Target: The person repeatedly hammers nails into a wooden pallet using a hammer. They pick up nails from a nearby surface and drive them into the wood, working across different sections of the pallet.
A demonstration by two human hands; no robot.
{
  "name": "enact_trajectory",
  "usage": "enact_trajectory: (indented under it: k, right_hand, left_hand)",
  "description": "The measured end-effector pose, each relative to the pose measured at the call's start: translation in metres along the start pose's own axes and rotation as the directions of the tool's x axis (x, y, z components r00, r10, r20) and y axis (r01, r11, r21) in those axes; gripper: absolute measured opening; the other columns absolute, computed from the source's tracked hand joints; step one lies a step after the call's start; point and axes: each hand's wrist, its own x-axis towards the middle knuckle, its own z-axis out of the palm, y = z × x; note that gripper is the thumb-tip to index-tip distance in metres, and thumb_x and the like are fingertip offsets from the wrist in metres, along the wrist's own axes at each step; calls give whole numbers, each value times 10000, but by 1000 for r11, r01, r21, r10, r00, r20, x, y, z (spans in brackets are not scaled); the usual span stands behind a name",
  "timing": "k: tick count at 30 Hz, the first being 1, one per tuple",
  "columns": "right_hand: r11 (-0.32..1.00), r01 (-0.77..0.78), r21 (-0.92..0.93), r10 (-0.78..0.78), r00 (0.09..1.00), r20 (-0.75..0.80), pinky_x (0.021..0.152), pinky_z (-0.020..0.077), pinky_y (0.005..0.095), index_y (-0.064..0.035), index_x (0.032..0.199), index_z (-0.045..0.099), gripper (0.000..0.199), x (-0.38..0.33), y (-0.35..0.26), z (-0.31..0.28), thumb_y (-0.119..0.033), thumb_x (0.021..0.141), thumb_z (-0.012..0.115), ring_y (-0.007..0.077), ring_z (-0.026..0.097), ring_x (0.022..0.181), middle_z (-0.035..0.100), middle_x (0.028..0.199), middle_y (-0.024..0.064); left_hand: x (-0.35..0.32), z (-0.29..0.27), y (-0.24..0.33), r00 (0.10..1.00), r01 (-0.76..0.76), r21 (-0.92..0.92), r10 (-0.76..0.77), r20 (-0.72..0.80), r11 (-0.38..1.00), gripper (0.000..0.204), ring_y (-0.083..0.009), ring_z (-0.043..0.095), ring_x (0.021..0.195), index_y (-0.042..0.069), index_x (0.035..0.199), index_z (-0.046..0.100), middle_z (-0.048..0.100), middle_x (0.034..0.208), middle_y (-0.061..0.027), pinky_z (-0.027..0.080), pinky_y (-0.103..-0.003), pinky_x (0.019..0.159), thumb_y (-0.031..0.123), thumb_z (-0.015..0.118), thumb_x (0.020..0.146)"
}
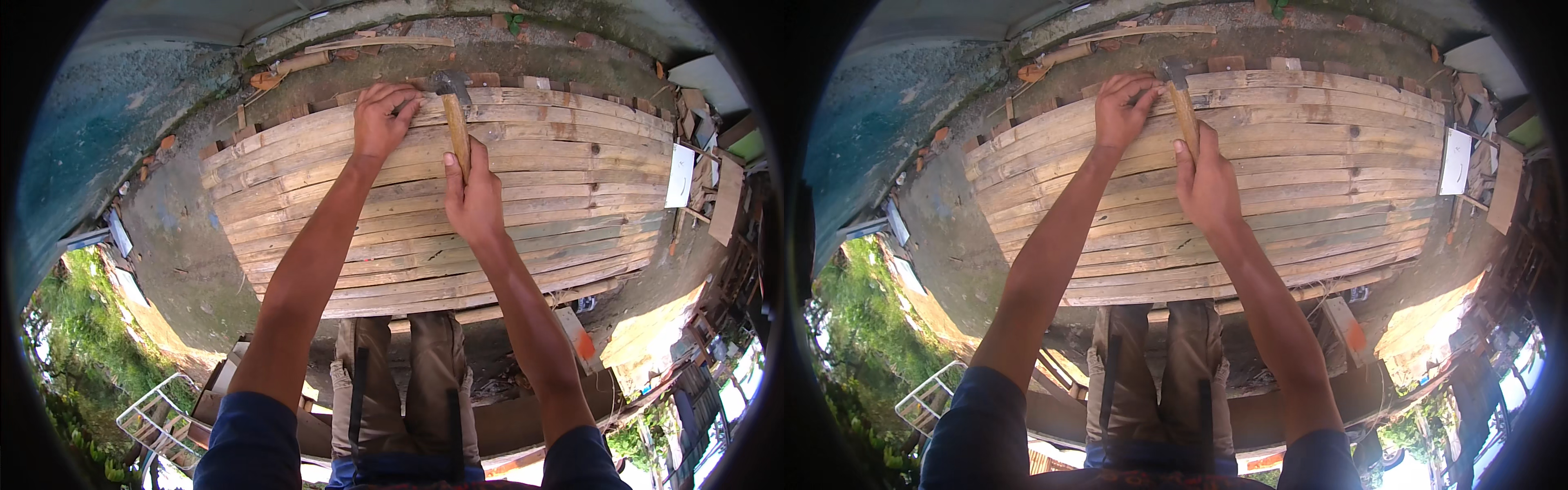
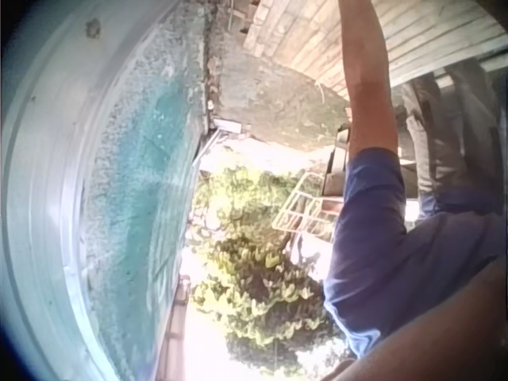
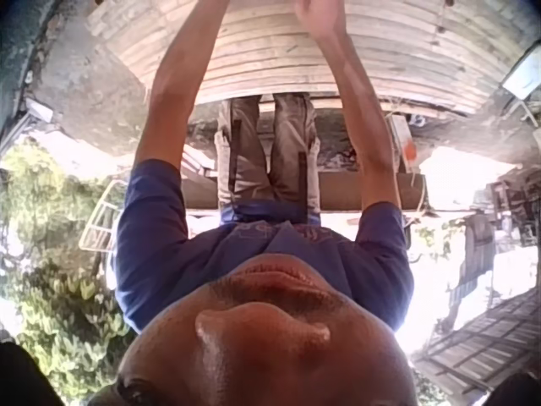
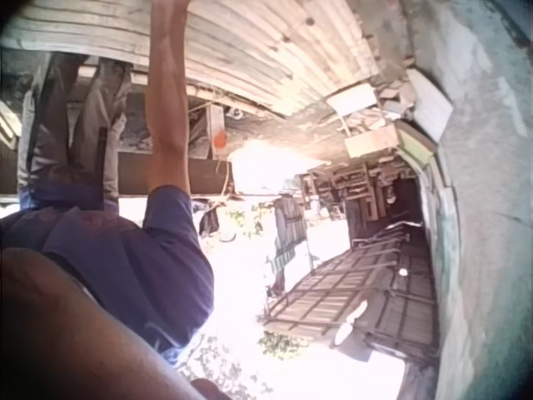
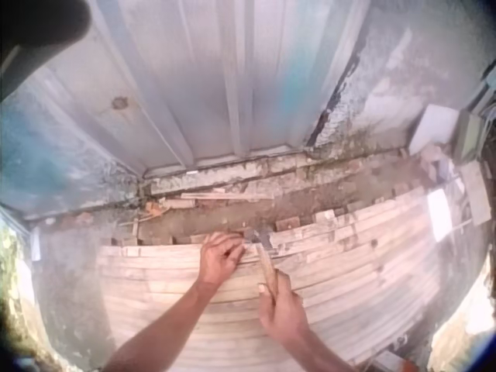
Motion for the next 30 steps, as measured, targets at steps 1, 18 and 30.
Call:
enact_trajectory:
  k: [1, 18, 30]
  right_hand:
    - [999, 32, 9, -32, 999, -23, 651, 509, 540, -28, 1366, 420, 387, 0, -1, -1, -218, 1046, 527, 508, 667, 793, 664, 853, 309]
    - [993, -96, 72, 111, 964, -240, 610, 455, 269, -9, 1142, 563, 251, 12, 33, -4, -245, 1056, 566, 102, 532, 650, 615, 754, 72]
    - [987, -103, 119, 126, 972, -199, 616, 484, 344, 15, 1202, 533, 316, -42, 50, 3, -254, 1040, 569, 188, 585, 624, 621, 736, 128]
  left_hand:
    - [0, 0, 0, 1000, 0, -11, 0, -15, 1000, 144, -259, 663, 996, 78, 955, 778, 756, 1028, -61, 486, -383, 914, 126, 777, 819]
    - [0, 1, 6, 999, -21, 1, 21, -43, 1000, 143, -253, 644, 946, 97, 939, 765, 749, 1033, -31, 490, -377, 891, 147, 799, 810]
    - [20, -1, 7, 975, 192, 265, -215, 61, 945, 255, -320, 634, 937, 43, 918, 739, 729, 949, -132, 453, -424, 873, 259, 618, 980]
